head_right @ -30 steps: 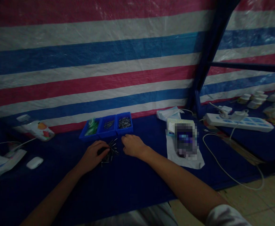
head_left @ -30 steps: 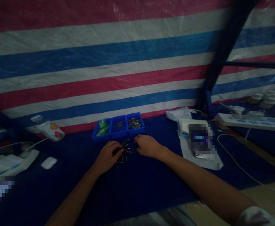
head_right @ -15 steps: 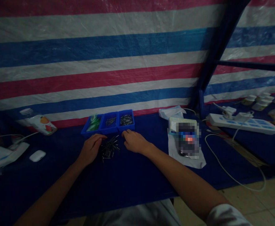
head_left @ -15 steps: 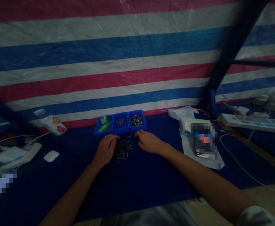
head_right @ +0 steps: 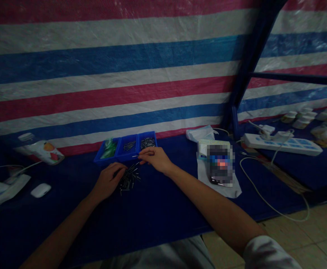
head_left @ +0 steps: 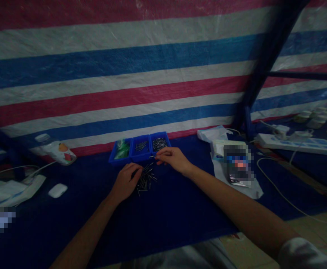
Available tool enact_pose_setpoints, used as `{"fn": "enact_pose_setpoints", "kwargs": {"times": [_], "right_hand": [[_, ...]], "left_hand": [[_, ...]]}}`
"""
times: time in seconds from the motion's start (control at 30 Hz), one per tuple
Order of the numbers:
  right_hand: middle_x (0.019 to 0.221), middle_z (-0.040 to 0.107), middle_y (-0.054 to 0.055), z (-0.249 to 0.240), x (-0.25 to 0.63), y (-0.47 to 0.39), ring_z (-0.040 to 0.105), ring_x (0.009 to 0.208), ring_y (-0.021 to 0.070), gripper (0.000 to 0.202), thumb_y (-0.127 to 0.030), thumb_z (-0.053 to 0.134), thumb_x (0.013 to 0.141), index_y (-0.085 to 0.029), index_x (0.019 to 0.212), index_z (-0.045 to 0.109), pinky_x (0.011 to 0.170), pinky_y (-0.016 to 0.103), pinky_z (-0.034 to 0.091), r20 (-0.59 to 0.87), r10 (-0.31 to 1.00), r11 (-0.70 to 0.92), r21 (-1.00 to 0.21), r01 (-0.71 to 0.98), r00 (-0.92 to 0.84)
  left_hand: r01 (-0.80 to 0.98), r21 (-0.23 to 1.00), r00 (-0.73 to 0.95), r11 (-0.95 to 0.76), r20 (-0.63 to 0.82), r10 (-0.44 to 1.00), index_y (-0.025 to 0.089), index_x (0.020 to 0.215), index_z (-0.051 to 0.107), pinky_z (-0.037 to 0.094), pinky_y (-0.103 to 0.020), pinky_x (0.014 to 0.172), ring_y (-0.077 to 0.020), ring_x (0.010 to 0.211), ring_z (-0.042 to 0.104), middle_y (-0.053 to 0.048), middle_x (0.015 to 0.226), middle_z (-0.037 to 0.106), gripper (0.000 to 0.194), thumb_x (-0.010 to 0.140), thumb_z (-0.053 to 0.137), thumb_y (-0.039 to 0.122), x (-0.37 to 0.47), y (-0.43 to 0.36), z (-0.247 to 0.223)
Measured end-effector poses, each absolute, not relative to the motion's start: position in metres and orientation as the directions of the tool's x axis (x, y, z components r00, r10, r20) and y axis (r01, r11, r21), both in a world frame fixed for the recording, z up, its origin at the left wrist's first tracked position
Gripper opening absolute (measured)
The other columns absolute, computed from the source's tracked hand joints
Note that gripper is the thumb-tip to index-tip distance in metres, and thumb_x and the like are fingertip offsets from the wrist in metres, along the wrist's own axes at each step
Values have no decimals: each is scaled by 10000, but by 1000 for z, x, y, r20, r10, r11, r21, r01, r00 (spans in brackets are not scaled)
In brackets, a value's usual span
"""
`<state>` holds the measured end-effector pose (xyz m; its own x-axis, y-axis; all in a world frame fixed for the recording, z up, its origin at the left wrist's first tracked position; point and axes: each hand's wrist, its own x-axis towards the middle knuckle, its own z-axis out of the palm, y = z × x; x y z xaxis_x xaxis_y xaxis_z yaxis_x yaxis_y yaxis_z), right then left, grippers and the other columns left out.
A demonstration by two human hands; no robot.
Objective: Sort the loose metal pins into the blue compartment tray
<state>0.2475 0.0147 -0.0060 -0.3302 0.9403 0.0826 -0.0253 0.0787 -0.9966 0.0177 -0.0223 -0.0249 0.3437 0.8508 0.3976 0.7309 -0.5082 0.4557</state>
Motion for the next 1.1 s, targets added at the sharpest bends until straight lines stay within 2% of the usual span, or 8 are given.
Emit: {"fn": "enact_pose_setpoints", "kwargs": {"times": [0.13,0.4,0.5,0.63,0.77,0.87,0.97,1.1], "right_hand": [[900,722,60,-6,251,18,670,678,115,181,-310,676,779,-165,886,670,531,210,401,-19,965,-56,-990,-133,-262],[498,512,-40,-7,247,19,469,408,63,363,-398,620,829,-169,567,517,441,220,326,-119,991,-123,-990,-67,-65],[612,603,0,-6,245,18,525,451,71,346,-441,613,830,-157,639,563,438,216,311,-117,992,-121,-987,-105,-47],[921,701,69,-9,242,21,628,586,98,269,-414,603,843,-158,916,645,470,209,340,-83,991,-92,-992,-89,-108],[876,698,45,-15,242,17,618,639,115,209,-337,636,821,-163,928,678,570,236,423,111,965,165,-961,222,-240],[911,689,42,-16,242,5,624,797,154,269,-410,663,800,-187,946,702,689,265,447,256,835,490,-749,446,-487],[988,664,56,-14,240,-8,613,878,184,332,-416,671,795,-209,1055,680,729,287,441,246,733,650,-528,546,-634],[1004,650,58,-16,237,-15,607,893,191,233,-298,608,845,-218,1056,666,720,290,438,215,697,702,-400,589,-685]], "left_hand": [[725,458,352,-515,396,848,211,919,671,473,-361,826,-218,911,607,-46,935,679,252,949,458,343,18,-24,-24],[727,461,343,-509,398,851,210,922,667,467,-371,849,-223,926,607,-48,946,677,253,950,465,358,16,-25,-23],[722,464,346,-513,401,848,205,923,667,471,-373,842,-223,920,610,-47,943,675,248,949,467,350,17,-25,-22],[718,466,356,-517,393,848,203,943,664,463,-376,859,-222,934,604,-48,958,674,255,954,463,359,17,-25,-22],[727,457,367,-512,371,853,200,952,656,449,-379,868,-221,945,590,-48,969,668,269,963,446,369,16,-24,-23],[733,447,383,-513,352,854,205,949,648,450,-376,856,-223,943,585,-45,959,663,263,962,441,366,16,-24,-24],[731,435,411,-525,333,849,207,955,640,450,-382,865,-226,957,580,-46,971,657,226,948,472,359,16,-24,-26],[727,414,449,-547,316,836,210,970,643,446,-398,882,-234,976,569,-48,1002,649,177,919,531,337,18,-24,-28]]}}
